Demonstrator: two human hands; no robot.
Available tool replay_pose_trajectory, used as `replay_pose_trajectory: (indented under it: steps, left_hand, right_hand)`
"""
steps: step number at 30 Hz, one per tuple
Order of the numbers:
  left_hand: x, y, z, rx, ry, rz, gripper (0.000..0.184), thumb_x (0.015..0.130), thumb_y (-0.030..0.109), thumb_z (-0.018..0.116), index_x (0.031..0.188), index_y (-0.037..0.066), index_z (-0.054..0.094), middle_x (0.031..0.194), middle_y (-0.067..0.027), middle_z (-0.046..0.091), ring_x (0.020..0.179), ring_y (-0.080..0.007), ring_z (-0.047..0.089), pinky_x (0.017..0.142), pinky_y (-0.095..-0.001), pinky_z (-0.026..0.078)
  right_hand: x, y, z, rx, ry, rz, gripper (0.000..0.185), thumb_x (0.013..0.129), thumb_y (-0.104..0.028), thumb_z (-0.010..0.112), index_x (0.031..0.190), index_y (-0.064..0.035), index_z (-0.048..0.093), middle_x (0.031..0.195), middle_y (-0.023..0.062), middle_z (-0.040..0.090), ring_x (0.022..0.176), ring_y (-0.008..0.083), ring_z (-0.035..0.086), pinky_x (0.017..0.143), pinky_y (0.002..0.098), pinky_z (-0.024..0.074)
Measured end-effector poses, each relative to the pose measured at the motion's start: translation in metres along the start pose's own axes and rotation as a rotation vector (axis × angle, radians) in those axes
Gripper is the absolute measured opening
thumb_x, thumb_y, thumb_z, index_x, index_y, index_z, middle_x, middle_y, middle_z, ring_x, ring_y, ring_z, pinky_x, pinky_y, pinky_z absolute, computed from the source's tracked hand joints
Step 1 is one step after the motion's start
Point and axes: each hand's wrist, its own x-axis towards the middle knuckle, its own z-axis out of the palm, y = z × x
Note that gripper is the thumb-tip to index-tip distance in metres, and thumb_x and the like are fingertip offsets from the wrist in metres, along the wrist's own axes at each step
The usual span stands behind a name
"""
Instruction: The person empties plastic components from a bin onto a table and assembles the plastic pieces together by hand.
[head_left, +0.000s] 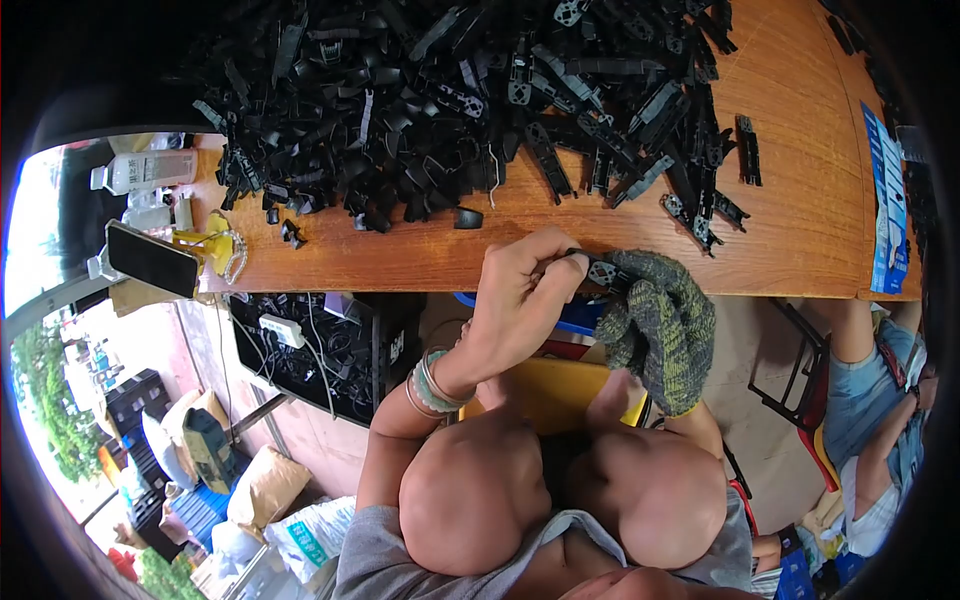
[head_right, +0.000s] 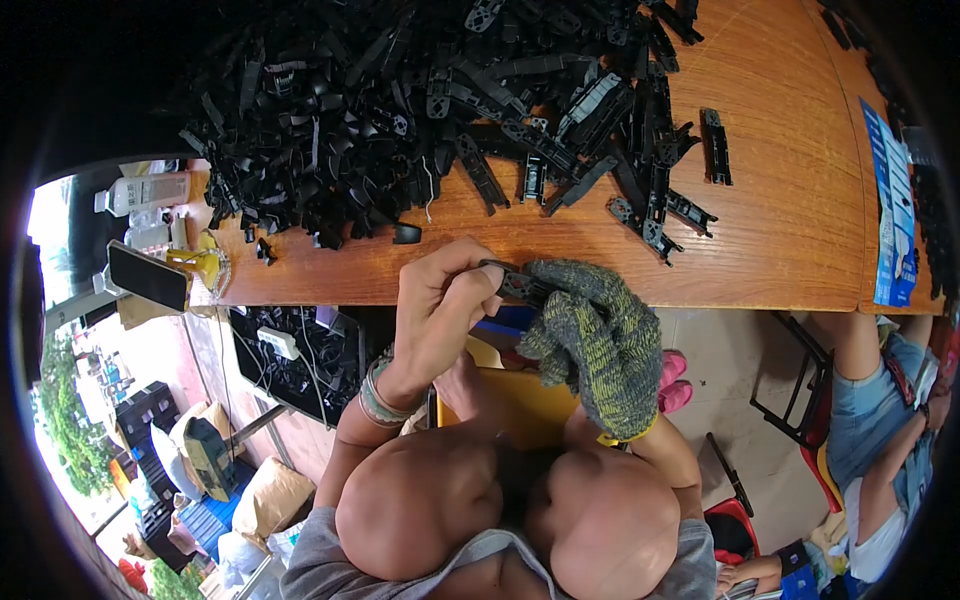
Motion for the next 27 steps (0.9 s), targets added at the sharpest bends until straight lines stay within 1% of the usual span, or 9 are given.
replay_pose_trajectory:
  steps: [6, 10, 14, 17, 19, 21, 22, 25, 27]
  left_hand:
    - [0.002, -0.003, -0.003, 0.241, -0.059, 0.334, 0.026, 0.089, 0.013, 0.044, 0.071, -0.004, 0.053, 0.054, -0.008, 0.045, 0.048, -0.0141, 0.043, 0.048, -0.028, 0.036]
    - [0.001, -0.01, 0.013, 0.329, 0.115, 0.332, 0.039, 0.095, 0.022, 0.034, 0.073, -0.003, 0.053, 0.058, -0.0087, 0.047, 0.05, -0.0174, 0.045, 0.05, -0.0289, 0.036]
    - [-0.008, -0.005, 0.019, 0.268, -0.001, 0.234, 0.04, 0.096, 0.022, 0.031, 0.076, -0.004, 0.054, 0.058, -0.0106, 0.047, 0.05, -0.0212, 0.045, 0.05, -0.0314, 0.037]
    - [-0.007, -0.013, 0.024, 0.36, 0.021, 0.392, 0.036, 0.096, 0.02, 0.034, 0.078, -0.003, 0.055, 0.058, -0.0109, 0.048, 0.05, -0.0248, 0.045, 0.05, -0.0326, 0.037]
    - [0.002, -0.012, 0.02, 0.286, -0.106, 0.525, 0.028, 0.092, 0.014, 0.044, 0.067, 0.001, 0.047, 0.054, -0.015, 0.042, 0.044, -0.0299, 0.045, 0.043, -0.0388, 0.034]
    - [0.011, -0.01, 0.012, 0.49, -0.049, 0.58, 0.019, 0.091, 0.01, 0.044, 0.076, 0.001, 0.052, 0.06, -0.0127, 0.047, 0.049, -0.0289, 0.047, 0.048, -0.037, 0.038]
    - [0.014, -0.008, 0.007, 0.693, 0.014, 0.617, 0.015, 0.09, 0.006, 0.044, 0.085, 0.001, 0.058, 0.066, -0.0104, 0.052, 0.054, -0.0279, 0.049, 0.053, -0.0351, 0.042]
    - [0.036, 0.004, -0.01, 1.332, 0.175, 0.736, 0.028, 0.075, 0.001, 0.058, 0.101, 0.009, 0.057, 0.082, -0.0098, 0.052, 0.064, -0.0241, 0.054, 0.052, -0.033, 0.044]
    - [0.037, 0.005, -0.012, 1.367, 0.157, 0.739, 0.032, 0.071, 0.002, 0.059, 0.102, 0.009, 0.058, 0.084, -0.0094, 0.051, 0.068, -0.023, 0.054, 0.052, -0.0318, 0.044]
  right_hand:
    - [-0.002, -0.001, -0.008, -0.204, -0.049, -0.045, 0.028, 0.09, -0.019, 0.054, 0.112, -0.0012, 0.055, 0.077, 0.0055, 0.06, 0.055, 0.0086, 0.053, 0.045, 0.0213, 0.0417]
    - [-0.002, 0.015, -0.013, -0.636, -0.104, -0.451, 0.034, 0.076, -0.008, 0.059, 0.109, -0.0025, 0.054, 0.089, 0.0118, 0.058, 0.069, 0.0231, 0.054, 0.054, 0.0327, 0.0441]
    - [-0.002, 0.019, -0.019, -1.081, -0.157, -0.878, 0.046, 0.062, 0.002, 0.065, 0.106, -0.0038, 0.054, 0.102, 0.018, 0.056, 0.083, 0.0376, 0.055, 0.063, 0.0441, 0.0466]
    - [-0.003, 0.016, -0.021, -1.039, -0.172, -0.857, 0.044, 0.062, 0.001, 0.065, 0.105, -0.0041, 0.054, 0.102, 0.0178, 0.056, 0.082, 0.0379, 0.056, 0.062, 0.0442, 0.0467]
    - [0.0, 0.009, -0.027, -1.047, -0.178, -0.972, 0.041, 0.068, -0.001, 0.066, 0.108, -0.0037, 0.055, 0.095, 0.0152, 0.059, 0.074, 0.0294, 0.059, 0.059, 0.0396, 0.0471]
    - [-0.005, -0.013, -0.028, -0.493, -0.285, 0.08, 0.04, 0.074, -0.005, 0.067, 0.112, -0.003, 0.056, 0.085, 0.0105, 0.061, 0.063, 0.0166, 0.058, 0.055, 0.0313, 0.046]
    - [-0.003, -0.015, -0.022, -0.545, -0.28, 0.018, 0.038, 0.08, -0.011, 0.066, 0.115, -0.0028, 0.055, 0.076, 0.0064, 0.06, 0.056, 0.0074, 0.053, 0.052, 0.0248, 0.0436]
    - [-0.007, -0.008, -0.031, -0.528, -0.244, 0.132, 0.033, 0.083, -0.012, 0.062, 0.114, -0.0028, 0.056, 0.074, 0.005, 0.058, 0.057, 0.0072, 0.051, 0.053, 0.0237, 0.0433]
    - [-0.007, -0.011, -0.027, -0.435, -0.224, 0.074, 0.034, 0.084, -0.014, 0.062, 0.116, -0.002, 0.054, 0.071, 0.0026, 0.056, 0.056, 0.0064, 0.049, 0.052, 0.0228, 0.0427]
